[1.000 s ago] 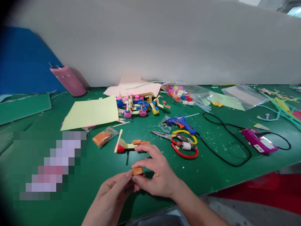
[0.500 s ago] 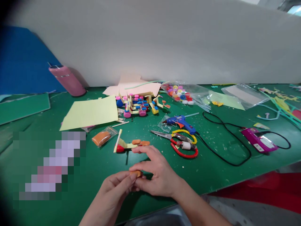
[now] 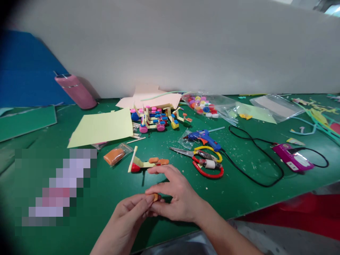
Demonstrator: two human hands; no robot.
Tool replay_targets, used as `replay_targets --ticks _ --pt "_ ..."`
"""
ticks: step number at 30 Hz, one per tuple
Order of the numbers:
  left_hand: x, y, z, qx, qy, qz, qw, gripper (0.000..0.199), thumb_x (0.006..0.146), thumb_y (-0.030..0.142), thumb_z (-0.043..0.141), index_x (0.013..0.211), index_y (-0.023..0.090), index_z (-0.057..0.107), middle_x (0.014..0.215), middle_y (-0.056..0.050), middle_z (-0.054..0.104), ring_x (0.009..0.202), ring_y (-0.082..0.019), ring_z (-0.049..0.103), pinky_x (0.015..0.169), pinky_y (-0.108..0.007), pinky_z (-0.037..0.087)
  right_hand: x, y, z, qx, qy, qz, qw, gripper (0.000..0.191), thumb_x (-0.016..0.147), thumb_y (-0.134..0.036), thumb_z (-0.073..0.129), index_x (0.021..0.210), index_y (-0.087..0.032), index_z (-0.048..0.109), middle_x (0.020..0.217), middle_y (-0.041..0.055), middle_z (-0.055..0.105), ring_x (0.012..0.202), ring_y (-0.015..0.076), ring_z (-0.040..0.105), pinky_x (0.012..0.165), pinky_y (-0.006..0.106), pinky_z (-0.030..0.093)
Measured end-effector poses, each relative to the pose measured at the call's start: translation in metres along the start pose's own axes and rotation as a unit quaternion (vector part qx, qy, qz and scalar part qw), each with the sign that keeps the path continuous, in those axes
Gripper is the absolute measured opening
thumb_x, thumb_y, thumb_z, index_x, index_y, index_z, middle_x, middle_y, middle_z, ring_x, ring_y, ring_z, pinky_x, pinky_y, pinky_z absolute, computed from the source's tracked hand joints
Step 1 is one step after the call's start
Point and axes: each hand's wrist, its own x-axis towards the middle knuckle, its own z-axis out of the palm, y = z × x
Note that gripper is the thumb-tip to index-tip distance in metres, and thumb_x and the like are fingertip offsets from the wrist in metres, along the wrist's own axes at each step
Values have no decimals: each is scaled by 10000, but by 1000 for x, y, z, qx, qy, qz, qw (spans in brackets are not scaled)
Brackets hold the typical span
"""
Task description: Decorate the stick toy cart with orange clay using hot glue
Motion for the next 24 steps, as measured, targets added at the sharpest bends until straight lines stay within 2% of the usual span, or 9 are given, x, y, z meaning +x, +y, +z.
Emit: replay_targets --ticks 3,8,13,17,24 --pt "1 0 0 -14 6 -6 1000 199 666 313 667 585 134 693 555 -27 607 587 -127 467 609 -253 372 1 0 0 7 5 -2 1000 205 705 -208 656 908 -231 670 1196 70 518 1098 227 488 917 380 404" --pt "4 -2 -2 -33 -33 -27 999 188 662 313 676 612 134 701 577 -33 631 608 -132 492 639 -257 382 1 1 0 11 -8 -4 1000 264 698 -181 653 955 -238 664 1211 69 503 1116 229 474 933 389 394" --pt "5 -2 -3 -80 -27 -45 995 186 651 308 692 645 124 719 646 -65 689 670 -148 545 709 -261 402 -3 2 -4 57 -24 17 998 389 695 -256 699 1072 -221 609 1264 90 451 1155 228 452 961 379 388" --pt "5 -2 -3 -91 -38 -40 994 188 679 298 673 649 118 716 635 -60 681 664 -138 534 690 -245 401 -8 3 -5 64 6 32 997 338 706 -238 692 1038 -235 623 1258 74 455 1140 222 461 951 371 395" --pt "4 -4 -3 -93 -40 -30 994 173 697 283 656 636 127 700 604 -31 628 635 -124 497 656 -243 394 -6 1 -3 54 10 46 997 209 730 -231 664 938 -216 672 1217 76 489 1113 223 484 943 358 403"
